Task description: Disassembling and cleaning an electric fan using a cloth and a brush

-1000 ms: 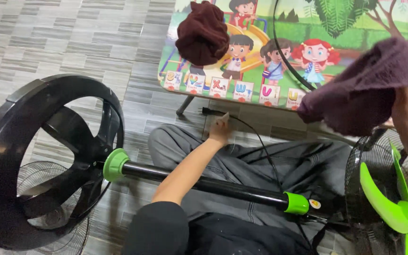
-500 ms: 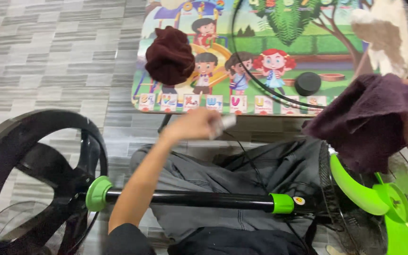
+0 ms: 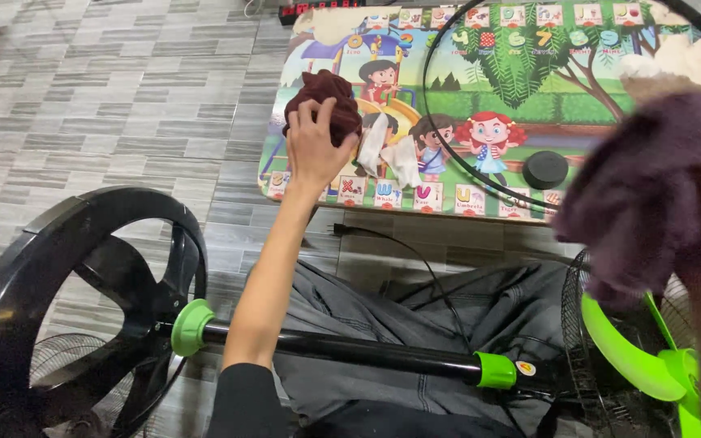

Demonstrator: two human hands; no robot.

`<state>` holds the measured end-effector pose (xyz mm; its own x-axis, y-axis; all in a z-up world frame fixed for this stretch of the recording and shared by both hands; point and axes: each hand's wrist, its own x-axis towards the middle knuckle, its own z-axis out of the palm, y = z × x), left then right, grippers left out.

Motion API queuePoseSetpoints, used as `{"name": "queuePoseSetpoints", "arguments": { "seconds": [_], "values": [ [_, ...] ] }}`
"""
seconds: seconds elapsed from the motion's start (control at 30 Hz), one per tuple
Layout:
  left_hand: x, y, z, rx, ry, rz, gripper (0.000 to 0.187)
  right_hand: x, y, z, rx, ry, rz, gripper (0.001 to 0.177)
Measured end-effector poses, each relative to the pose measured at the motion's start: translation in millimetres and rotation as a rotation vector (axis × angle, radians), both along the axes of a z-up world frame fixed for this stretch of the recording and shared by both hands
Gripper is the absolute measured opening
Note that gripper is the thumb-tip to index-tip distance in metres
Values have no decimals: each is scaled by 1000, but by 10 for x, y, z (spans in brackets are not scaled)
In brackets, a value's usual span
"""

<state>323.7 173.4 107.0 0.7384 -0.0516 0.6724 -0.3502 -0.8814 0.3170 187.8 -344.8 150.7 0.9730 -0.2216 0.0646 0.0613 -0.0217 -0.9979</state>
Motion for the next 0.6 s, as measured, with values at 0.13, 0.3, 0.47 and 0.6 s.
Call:
{"name": "queuePoseSetpoints", "arguments": {
  "seconds": [0.13,0.3,0.47,0.6],
  "values": [
    [132,97,-53,174,74,74,26,109,1626,1249,112,145,-51,16],
    [289,366,600,-548,46,212,33,735,2302,1014,298,151,111,36],
    [303,788,1460,-890,-286,-152,30,986,2549,583,-155,230,439,76],
    [95,885,2065,-921,-303,-261,32,1070,2614,369,-328,203,540,69]
  ]
}}
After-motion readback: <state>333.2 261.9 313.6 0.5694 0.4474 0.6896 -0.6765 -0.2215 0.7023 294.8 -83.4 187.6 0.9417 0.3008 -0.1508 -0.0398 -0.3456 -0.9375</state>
